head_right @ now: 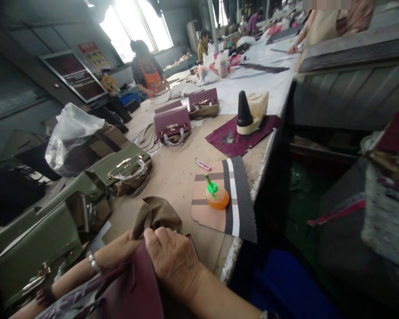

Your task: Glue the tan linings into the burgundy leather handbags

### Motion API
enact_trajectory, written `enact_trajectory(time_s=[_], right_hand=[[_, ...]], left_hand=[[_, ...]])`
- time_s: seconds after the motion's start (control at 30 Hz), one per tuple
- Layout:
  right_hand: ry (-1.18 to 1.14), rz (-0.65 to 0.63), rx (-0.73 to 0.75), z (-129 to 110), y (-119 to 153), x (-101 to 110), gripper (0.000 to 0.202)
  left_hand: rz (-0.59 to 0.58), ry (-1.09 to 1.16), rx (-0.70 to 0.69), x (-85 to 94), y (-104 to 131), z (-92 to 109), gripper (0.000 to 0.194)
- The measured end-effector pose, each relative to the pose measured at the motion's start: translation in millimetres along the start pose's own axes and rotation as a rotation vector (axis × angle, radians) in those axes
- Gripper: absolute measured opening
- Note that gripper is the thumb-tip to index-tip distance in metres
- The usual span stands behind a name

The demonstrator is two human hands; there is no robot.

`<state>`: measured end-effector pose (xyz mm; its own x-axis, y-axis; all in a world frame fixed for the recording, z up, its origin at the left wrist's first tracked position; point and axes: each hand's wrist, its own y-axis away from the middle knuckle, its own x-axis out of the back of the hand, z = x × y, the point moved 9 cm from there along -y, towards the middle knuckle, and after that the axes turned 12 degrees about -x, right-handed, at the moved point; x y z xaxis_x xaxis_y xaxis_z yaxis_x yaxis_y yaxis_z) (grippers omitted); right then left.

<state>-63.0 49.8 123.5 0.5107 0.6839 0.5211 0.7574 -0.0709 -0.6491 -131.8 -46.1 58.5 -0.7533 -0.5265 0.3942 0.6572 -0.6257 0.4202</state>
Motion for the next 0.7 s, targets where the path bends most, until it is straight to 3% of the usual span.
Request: enact_trajectory(time_s=[0.13, 0.27, 0.37, 0.47, 0.57, 0.7], right_hand=[[0.053, -0.048, -0.018, 7, -2, -2, 0.028], [-0.004, -0.065, -0.123, 20, 11, 18, 0.025], [-0.15, -0.129, -0.182, 25, 30, 33, 0.023], [-0.225, -0.143, -0.097, 17, 47, 39, 0.033], [-0.128, -0.098, -0.072, 17, 57, 29, 0.032], [0.037, -0.049, -0.24, 38, 62, 1, 0.03]], left_hand=[[0.028, 0.131, 0.017, -3.5, -3, -6, 0.036], [0.028, 0.192, 0.051, -8.4, -5, -10, 0.04], [0.052, 0.083, -0.012, -3.0, -8, -7, 0.039], [0.093, -0.083, -0.056, 5.9, -9, -6, 0.041], [0.141, -0.173, -0.061, 13.4, -11, -7, 0.04], [0.195, -0.278, -0.07, 21.6, -17, -10, 0.038]])
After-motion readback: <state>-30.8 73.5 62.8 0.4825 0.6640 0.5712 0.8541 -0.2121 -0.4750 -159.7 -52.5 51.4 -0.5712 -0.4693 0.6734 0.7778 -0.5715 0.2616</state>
